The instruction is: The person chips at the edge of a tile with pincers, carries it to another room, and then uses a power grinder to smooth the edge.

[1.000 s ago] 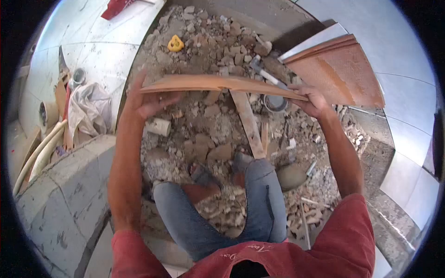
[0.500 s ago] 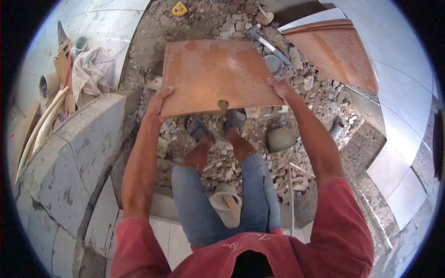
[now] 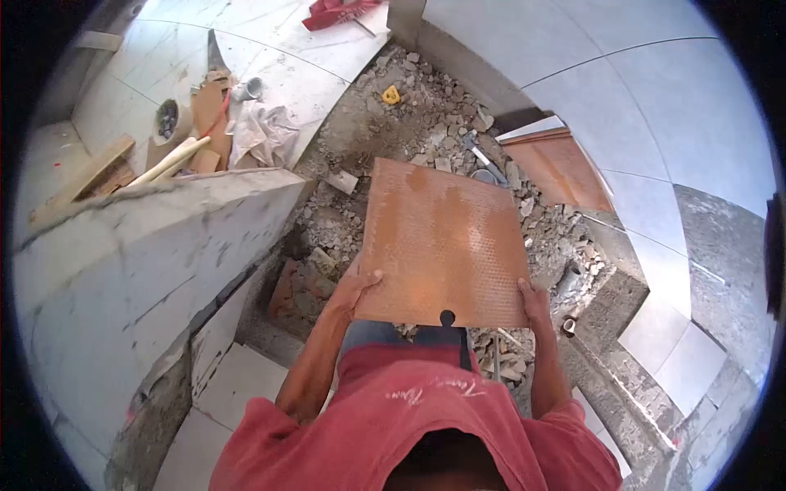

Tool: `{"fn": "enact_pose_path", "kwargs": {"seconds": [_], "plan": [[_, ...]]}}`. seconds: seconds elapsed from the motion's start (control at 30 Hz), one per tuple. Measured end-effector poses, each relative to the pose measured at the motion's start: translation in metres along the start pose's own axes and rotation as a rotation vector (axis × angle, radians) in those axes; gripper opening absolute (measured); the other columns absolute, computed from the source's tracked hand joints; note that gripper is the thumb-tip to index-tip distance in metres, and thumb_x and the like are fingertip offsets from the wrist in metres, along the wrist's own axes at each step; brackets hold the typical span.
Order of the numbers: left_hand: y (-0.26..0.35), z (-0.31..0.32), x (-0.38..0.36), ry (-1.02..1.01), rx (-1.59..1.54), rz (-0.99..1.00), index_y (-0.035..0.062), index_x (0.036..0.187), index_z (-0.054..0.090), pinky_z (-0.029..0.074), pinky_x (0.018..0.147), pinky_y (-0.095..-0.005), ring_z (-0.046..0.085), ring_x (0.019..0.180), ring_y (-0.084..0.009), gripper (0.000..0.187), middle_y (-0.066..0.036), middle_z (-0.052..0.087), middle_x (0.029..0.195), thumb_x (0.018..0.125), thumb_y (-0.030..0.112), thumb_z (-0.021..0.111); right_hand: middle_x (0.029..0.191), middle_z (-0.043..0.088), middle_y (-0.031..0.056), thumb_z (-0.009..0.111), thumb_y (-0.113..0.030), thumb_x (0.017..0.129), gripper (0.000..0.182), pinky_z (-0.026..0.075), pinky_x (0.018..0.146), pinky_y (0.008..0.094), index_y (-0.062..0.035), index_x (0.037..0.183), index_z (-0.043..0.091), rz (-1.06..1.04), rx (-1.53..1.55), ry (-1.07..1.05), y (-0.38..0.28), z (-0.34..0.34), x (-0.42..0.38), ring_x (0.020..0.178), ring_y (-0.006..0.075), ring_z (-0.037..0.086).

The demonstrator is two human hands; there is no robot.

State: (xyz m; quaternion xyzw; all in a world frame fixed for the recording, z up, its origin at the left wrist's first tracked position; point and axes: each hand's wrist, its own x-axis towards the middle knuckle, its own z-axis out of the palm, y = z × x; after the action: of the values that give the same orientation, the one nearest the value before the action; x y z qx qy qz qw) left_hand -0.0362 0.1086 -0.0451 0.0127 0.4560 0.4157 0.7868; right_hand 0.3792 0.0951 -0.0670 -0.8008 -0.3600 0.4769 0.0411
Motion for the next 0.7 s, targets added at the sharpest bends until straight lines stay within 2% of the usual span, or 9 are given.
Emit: {"fn": "enact_pose_path", "kwargs": {"seconds": [0.07,0.1,0.17,0.2,0.27,0.4,0.47,0.63,0.7], "plan": [[0.018,0.009,-0.023,-0.053,0.000,-0.017,0.0015,0.138,0.028,0.043,0.095,-0.0345,0.051,0.112,-0.0227,0.082,-0.013,0.049,0.126,0.071,0.016,0.073,0.087,0.066,0.0140,0.058,-0.038,0.086,0.047,0.047,0.071,0.0359,0.0060,0.102,0.063,0.096,0.026,0.090,0.022,-0.003,-0.014,0.077,0.0205,0.062],[0.026,0.013,-0.033,-0.101,0.000,-0.039,0.0007,0.138,0.026,0.043,0.094,-0.0342,0.051,0.113,-0.0226,0.082,-0.013,0.048,0.126,0.072,0.015,0.072,0.087,0.066,0.0140,0.058,-0.038,0.086,0.047,0.047,0.071,0.0359,0.0060,0.102,0.063,0.084,0.026,0.092,0.001,-0.005,-0.035,0.077,0.0205,0.062],[0.034,0.015,-0.049,-0.109,0.004,-0.006,0.0006,0.138,0.027,0.044,0.093,-0.0341,0.052,0.111,-0.0222,0.081,-0.013,0.049,0.125,0.072,0.015,0.072,0.077,0.064,0.0077,0.063,-0.034,0.085,0.042,0.047,0.061,0.0318,0.0077,0.092,0.064,0.057,0.326,0.088,-0.037,-0.007,-0.073,0.065,0.0142,0.058],[0.041,0.016,-0.047,-0.127,0.011,0.032,0.0005,0.137,0.027,0.045,0.092,-0.0340,0.052,0.110,-0.0218,0.080,-0.013,0.049,0.124,0.072,0.015,0.072,0.077,0.064,0.0077,0.063,-0.034,0.085,0.042,0.047,0.061,0.0318,0.0077,0.092,0.064,0.030,0.329,0.088,-0.045,-0.010,-0.070,0.065,0.0142,0.058],[0.053,0.011,-0.050,-0.122,0.032,0.057,0.0006,0.136,0.028,0.046,0.090,-0.0339,0.054,0.107,-0.0213,0.079,-0.012,0.050,0.123,0.072,0.015,0.071,0.074,0.064,0.0086,0.062,-0.035,0.086,0.043,0.047,0.059,0.0323,0.0071,0.087,0.065,-0.003,0.027,0.167,-0.048,-0.010,-0.073,0.063,0.0141,0.058],[0.084,-0.003,-0.039,-0.212,0.115,0.180,0.0007,0.135,0.031,0.048,0.084,-0.0324,0.057,0.099,-0.0200,0.073,-0.011,0.053,0.116,0.074,0.014,0.068,0.070,0.062,0.0081,0.061,-0.037,0.086,0.045,0.046,0.057,0.0322,0.0079,0.086,0.065,-0.115,0.111,0.135,-0.111,-0.007,-0.075,0.061,0.0138,0.057],[0.105,0.003,-0.042,-0.184,0.106,0.214,0.0005,0.135,0.031,0.048,0.084,-0.0315,0.058,0.098,-0.0199,0.071,-0.011,0.054,0.115,0.074,0.014,0.068,0.080,0.066,0.0171,0.060,-0.041,0.083,0.051,0.048,0.067,0.0373,0.0080,0.095,0.064,-0.158,0.015,0.113,-0.121,-0.004,-0.047,0.072,0.0241,0.064],[0.153,-0.002,-0.027,-0.052,0.087,0.246,0.0000,0.134,0.032,0.050,0.082,-0.0310,0.058,0.098,-0.0206,0.070,-0.012,0.054,0.116,0.075,0.013,0.066,0.082,0.066,0.0209,0.060,-0.042,0.083,0.052,0.047,0.069,0.0407,0.0079,0.093,0.064,-0.257,-0.144,0.089,-0.201,-0.001,0.031,0.075,0.0288,0.065],[0.179,0.007,-0.020,-0.025,-0.003,0.331,-0.0011,0.134,0.032,0.051,0.082,-0.0328,0.058,0.101,-0.0221,0.068,-0.013,0.054,0.116,0.076,0.011,0.065,0.083,0.066,0.0222,0.060,-0.043,0.083,0.052,0.047,0.071,0.0415,0.0076,0.094,0.064,-0.306,-0.205,0.040,-0.245,0.004,0.055,0.077,0.0299,0.065]]}}
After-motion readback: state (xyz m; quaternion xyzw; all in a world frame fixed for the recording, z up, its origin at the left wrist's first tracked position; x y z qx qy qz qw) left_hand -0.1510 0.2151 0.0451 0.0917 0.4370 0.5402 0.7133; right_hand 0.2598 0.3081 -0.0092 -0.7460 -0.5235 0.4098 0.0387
